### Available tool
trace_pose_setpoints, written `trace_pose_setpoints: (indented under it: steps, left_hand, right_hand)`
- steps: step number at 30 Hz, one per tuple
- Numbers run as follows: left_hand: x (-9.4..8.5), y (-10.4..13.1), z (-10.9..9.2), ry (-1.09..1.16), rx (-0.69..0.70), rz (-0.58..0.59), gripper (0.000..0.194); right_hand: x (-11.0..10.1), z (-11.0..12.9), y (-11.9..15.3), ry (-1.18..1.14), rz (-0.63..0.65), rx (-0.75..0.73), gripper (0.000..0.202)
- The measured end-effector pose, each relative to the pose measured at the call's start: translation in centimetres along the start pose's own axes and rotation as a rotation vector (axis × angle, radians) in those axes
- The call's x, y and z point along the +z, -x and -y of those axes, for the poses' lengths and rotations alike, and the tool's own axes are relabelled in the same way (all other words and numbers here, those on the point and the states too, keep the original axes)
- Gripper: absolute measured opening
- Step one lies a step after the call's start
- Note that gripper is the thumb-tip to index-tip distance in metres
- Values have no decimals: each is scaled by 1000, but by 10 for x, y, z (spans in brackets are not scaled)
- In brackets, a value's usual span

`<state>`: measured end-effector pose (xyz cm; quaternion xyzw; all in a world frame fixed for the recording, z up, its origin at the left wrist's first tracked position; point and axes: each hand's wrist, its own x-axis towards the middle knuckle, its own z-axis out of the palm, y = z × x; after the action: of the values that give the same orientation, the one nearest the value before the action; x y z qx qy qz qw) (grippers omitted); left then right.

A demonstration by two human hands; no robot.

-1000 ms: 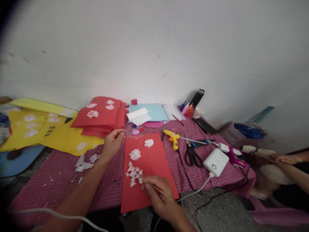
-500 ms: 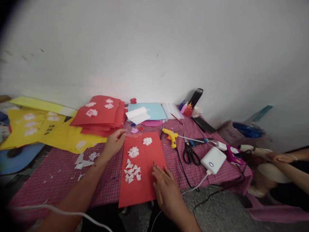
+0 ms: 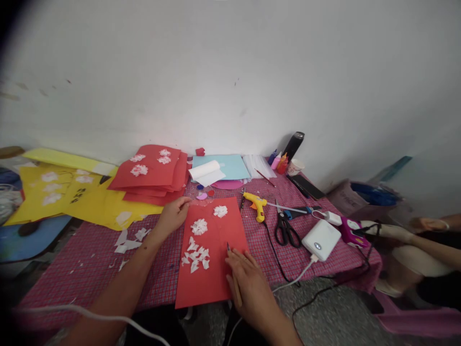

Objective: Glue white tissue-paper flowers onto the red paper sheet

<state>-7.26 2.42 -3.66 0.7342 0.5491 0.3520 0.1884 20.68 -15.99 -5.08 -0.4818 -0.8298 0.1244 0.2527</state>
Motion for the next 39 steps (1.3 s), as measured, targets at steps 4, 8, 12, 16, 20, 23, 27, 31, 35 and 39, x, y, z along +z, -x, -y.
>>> trace_pose_setpoints:
  steps: [4, 8, 12, 16, 20, 23, 27, 31, 35, 39]
  left_hand:
    - [-2, 2, 1, -106, -10, 22, 27]
    - [-6, 2, 0, -176, -24, 23, 21]
    - [-10, 1, -3, -208, -18, 73, 19]
    - [-10, 1, -5, -234, -25, 106, 19]
    - [-10, 2, -5, -256, -10, 115, 21]
    - [-10, 2, -6, -258, -8, 133, 20]
    - [-11, 2, -6, -254, 11, 139, 21]
    - [-10, 3, -5, -251, 24, 154, 20]
    - [-10, 3, -4, -262, 10, 168, 19]
    - [-10, 2, -2, -250, 5, 182, 19]
  right_hand:
    - [-5, -8, -11, 52, -52, 0, 46]
    - [-3, -17, -35, 177, -6, 15, 43]
    - [6, -17, -53, 245, 84, 22, 42]
    - [14, -12, -60, 265, 122, 24, 44]
    - [17, -12, -67, 258, 130, 20, 44]
    - [15, -15, -74, 250, 123, 16, 44]
    - [11, -16, -85, 252, 128, 33, 42]
    - [8, -18, -87, 224, 116, 42, 38]
    - [-2, -34, -83, 176, 35, 29, 34]
    - [-28, -61, -82, 171, -23, -17, 31]
